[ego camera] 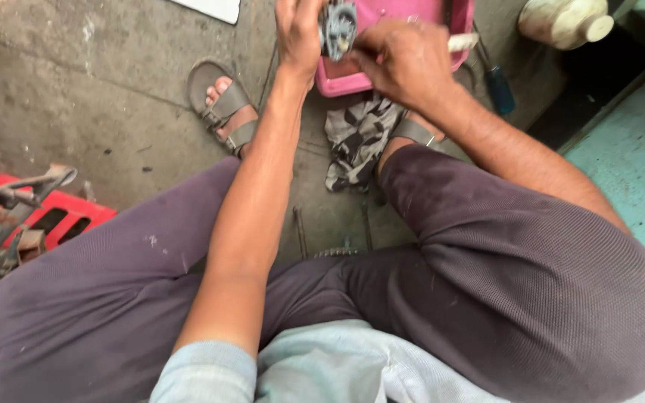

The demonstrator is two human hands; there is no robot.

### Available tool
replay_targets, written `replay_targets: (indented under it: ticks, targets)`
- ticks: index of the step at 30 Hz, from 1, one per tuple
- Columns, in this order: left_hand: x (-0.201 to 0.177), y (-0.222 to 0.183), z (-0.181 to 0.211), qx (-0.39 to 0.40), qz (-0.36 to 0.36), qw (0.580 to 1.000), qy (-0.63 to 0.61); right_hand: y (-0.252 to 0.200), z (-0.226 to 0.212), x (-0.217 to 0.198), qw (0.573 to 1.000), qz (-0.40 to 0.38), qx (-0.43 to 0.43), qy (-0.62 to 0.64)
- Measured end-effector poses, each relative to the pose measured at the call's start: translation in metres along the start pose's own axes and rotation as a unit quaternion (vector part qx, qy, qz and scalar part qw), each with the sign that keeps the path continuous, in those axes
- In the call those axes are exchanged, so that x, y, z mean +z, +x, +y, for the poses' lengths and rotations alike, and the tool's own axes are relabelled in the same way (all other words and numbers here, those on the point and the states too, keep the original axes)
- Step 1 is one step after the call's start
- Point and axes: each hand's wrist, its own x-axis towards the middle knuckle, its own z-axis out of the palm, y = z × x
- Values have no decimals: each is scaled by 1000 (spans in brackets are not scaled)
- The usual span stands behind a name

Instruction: Cleaning and inspecting small metal components of a motorcycle carburetor.

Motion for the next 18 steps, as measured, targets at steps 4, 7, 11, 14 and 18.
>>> replay_targets:
  ticks: [4,7,11,14,18]
  targets:
    - [5,15,-13,16,11,1000,1,9,25,0,1000,11,13,15]
    - [10,6,-16,-29,20,999,12,4,21,-13,994,19,-40,-103]
    - [7,13,-18,19,18,996,86,22,22,-19,990,16,-63,-124]
    - [13,8,-5,13,15,998,62,17,27,-20,984,12,-119,-132]
    - [13,-2,23,14,12,990,138,6,28,7,992,51,-88,-71]
